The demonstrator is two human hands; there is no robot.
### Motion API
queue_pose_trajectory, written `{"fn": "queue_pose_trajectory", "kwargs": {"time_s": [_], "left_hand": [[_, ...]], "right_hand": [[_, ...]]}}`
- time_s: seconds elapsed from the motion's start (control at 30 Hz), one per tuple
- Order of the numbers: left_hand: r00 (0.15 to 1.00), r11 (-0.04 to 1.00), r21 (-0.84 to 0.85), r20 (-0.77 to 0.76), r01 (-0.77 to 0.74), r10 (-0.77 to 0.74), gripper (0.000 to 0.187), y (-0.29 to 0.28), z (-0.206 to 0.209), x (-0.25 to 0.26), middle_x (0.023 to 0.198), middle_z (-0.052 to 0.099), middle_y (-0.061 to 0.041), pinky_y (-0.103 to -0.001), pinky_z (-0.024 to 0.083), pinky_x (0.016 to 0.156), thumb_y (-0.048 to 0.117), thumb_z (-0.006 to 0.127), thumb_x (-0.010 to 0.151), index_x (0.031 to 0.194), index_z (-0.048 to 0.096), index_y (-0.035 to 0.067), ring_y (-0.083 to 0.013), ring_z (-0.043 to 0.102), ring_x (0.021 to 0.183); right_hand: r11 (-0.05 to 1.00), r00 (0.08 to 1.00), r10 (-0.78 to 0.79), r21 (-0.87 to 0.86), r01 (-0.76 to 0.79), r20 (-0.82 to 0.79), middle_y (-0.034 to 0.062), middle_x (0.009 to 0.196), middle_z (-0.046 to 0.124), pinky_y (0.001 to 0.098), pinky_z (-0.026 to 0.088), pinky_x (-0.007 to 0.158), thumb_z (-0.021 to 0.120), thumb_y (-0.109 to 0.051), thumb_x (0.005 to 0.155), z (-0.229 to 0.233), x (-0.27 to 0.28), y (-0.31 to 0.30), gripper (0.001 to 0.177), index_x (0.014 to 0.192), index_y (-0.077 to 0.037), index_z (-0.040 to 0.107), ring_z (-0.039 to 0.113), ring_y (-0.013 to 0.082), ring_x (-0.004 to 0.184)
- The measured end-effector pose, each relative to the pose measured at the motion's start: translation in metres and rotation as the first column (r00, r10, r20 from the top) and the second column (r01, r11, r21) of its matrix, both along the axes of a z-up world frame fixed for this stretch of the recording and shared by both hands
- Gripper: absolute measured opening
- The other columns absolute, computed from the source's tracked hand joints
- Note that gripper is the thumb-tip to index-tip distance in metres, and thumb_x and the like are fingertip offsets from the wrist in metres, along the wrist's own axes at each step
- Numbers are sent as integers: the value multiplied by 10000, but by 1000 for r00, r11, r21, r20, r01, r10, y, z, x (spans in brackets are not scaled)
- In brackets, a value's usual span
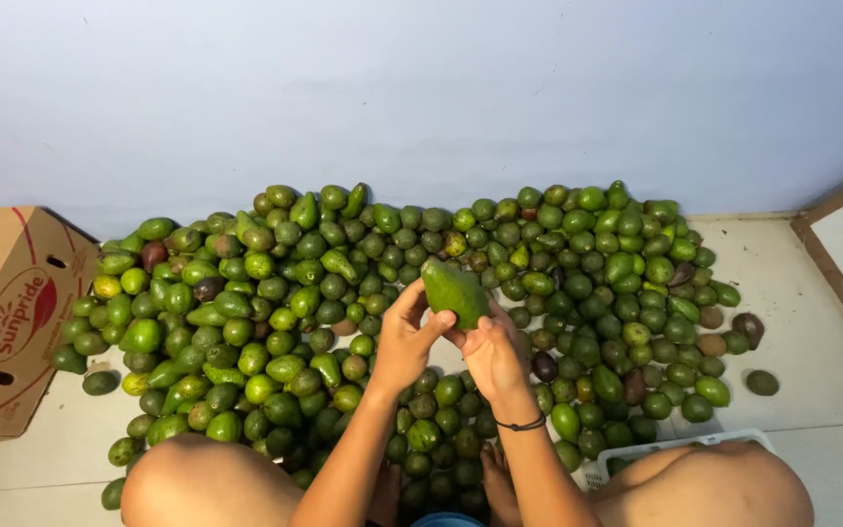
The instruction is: The person sits on the floor surrounded by a large pile of green avocados. They repeatedly pick up individual avocados, inspect them by turning them over in their hands, and then place them into a white crate to their right.
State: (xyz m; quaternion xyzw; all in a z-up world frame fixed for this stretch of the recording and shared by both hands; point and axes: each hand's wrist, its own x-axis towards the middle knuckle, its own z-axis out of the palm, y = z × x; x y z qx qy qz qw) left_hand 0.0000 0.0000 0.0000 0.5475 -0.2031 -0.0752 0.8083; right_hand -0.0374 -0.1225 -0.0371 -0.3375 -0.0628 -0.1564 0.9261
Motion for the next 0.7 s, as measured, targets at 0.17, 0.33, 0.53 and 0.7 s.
{"fn": "queue_pose_trajectory", "kwargs": {"time_s": [0.17, 0.33, 0.53, 0.7], "left_hand": [[975, 975, 120, 148, -185, 166, 592, 6, 23, -5, 1153, 724, -154, -450, 500, 976, 142, 914, 734, 1260, 681, 1, -289, 667, 1087], [929, 930, 196, 267, -311, 255, 636, 2, 19, -12, 1057, 659, -161, -447, 521, 849, 159, 967, 684, 1214, 658, -4, -364, 658, 959], [967, 966, 194, 218, -173, 129, 594, 7, 24, 2, 1126, 666, -165, -413, 507, 880, 161, 892, 779, 1284, 641, -24, -315, 645, 1061], [989, 983, 180, 129, 46, -70, 610, -3, 27, 23, 1259, 663, -210, -379, 539, 874, 110, 848, 836, 1371, 604, -54, -310, 651, 1096]], "right_hand": [[816, 955, -267, -497, 296, 130, 191, 1391, 561, 479, 588, 949, 802, -76, 780, 2, -5, 0, 793, 1463, 32, 414, 638, 301, 1165], [528, 851, -439, -684, 504, 288, 215, 1308, 568, 504, 593, 942, 862, 120, 694, -22, -5, -2, 848, 1421, 82, 427, 657, 349, 1143], [880, 942, -327, -340, 332, 73, 98, 1303, 623, 408, 579, 964, 798, -135, 835, 2, 1, 1, 706, 1441, -11, 458, 655, 209, 1142], [896, 947, -320, -313, 314, 33, 77, 1247, 665, 380, 587, 912, 793, -94, 838, 7, 15, -18, 596, 1357, -56, 502, 696, 199, 1072]]}}
